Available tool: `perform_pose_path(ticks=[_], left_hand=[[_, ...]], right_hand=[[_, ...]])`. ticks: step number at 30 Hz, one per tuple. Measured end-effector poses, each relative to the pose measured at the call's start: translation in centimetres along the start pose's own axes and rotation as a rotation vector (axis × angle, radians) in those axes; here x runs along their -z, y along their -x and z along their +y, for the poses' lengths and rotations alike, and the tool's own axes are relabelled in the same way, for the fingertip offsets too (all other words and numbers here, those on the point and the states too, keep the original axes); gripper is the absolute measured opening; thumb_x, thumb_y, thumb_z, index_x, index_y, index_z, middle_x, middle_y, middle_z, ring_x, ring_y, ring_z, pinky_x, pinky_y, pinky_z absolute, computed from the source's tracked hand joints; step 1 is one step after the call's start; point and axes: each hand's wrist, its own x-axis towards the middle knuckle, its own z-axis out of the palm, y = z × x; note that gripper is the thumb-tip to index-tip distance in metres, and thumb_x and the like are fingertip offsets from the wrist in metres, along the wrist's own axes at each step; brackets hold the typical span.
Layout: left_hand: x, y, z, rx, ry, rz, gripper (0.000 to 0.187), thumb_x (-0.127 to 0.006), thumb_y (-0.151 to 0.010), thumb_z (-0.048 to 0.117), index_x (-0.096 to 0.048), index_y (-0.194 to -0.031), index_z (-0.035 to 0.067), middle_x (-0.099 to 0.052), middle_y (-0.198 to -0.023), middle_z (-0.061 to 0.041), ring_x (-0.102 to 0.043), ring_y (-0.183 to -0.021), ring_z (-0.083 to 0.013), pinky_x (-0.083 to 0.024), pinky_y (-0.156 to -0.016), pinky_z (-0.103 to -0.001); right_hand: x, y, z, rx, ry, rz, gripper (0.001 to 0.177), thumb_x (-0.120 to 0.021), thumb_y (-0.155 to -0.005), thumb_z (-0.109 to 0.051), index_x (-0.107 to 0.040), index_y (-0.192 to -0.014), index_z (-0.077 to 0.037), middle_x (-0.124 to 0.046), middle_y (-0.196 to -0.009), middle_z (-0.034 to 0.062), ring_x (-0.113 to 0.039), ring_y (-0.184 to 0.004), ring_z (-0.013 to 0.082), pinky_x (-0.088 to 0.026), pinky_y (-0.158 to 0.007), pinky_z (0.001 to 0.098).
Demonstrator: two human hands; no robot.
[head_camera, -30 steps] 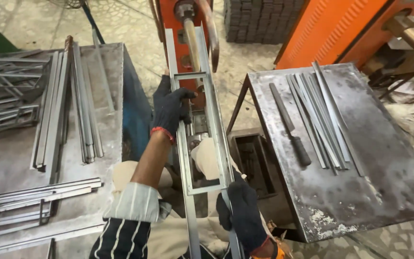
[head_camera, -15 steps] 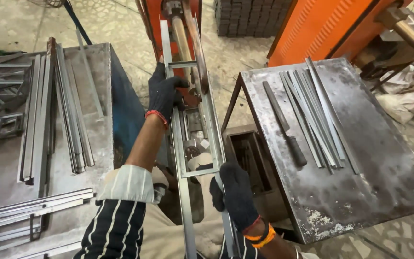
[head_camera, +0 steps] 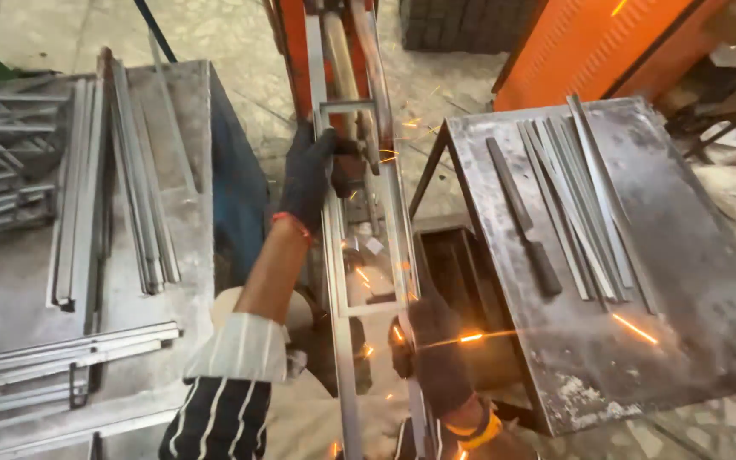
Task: The person picks up rectangular metal frames and straight bars from a work table, aligns and positions the bars against the frames, and holds them in place. Near the end, the person grinds a frame joint, producing sparks, and continues handling the frames and bars.
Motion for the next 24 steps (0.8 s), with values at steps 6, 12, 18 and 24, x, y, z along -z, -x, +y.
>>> perform_pose_path(ticks=[6,12,18,24], left_hand=[[-0.1,3.9,-1.4,0.096,0.106,-0.035,0.030,-0.057,-0.105,0.024,-0.058,-0.127,0.003,-0.074,-0.093,-0.009,-0.066,-0.062,-0.0148,-0.057,-0.057,-0.031],[-2.1,4.7,1.4,0.024,-0.016,0.021,0.037,-0.060,-0.095,0.011,-0.059,-0.132,0.010,-0.069,-0.079,-0.009,-0.060,-0.052,-0.0141,-0.051,-0.046,-0.031],[-1.6,4.5,-0.1,0.077,-0.057,0.116,0.038,-0.059,-0.093,0.008,-0.060,-0.131,0.007,-0.065,-0.071,-0.007,-0.053,-0.042,-0.0133,-0.042,-0.036,-0.031],[-1.8,2.3,0.1,-0.037,-0.002,0.073,0.042,-0.059,-0.092,0.008,-0.060,-0.134,0.010,-0.062,-0.070,-0.005,-0.051,-0.045,-0.0110,-0.042,-0.036,-0.029]], right_hand=[[-0.4,-5.5,-0.8,-0.001,-0.060,-0.027,0.048,-0.049,-0.113,-0.041,-0.057,-0.084,-0.003,-0.051,-0.054,0.0034,-0.046,-0.040,0.0134,-0.036,-0.037,0.0296],[-1.2,-9.8,-2.2,0.085,-0.069,-0.052,0.041,-0.052,-0.112,-0.040,-0.055,-0.103,0.000,-0.056,-0.058,0.0066,-0.051,-0.042,0.0171,-0.039,-0.039,0.0327],[-2.3,-8.8,-3.8,0.025,0.015,0.017,0.052,-0.049,-0.105,-0.037,-0.051,-0.151,-0.014,-0.049,-0.052,0.0036,-0.045,-0.037,0.0127,-0.037,-0.034,0.0296],[-0.6,-12.1,-3.0,0.152,-0.025,-0.165,0.047,-0.050,-0.113,-0.038,-0.061,-0.108,0.007,-0.063,-0.058,0.0130,-0.058,-0.040,0.0189,-0.046,-0.038,0.0326]])
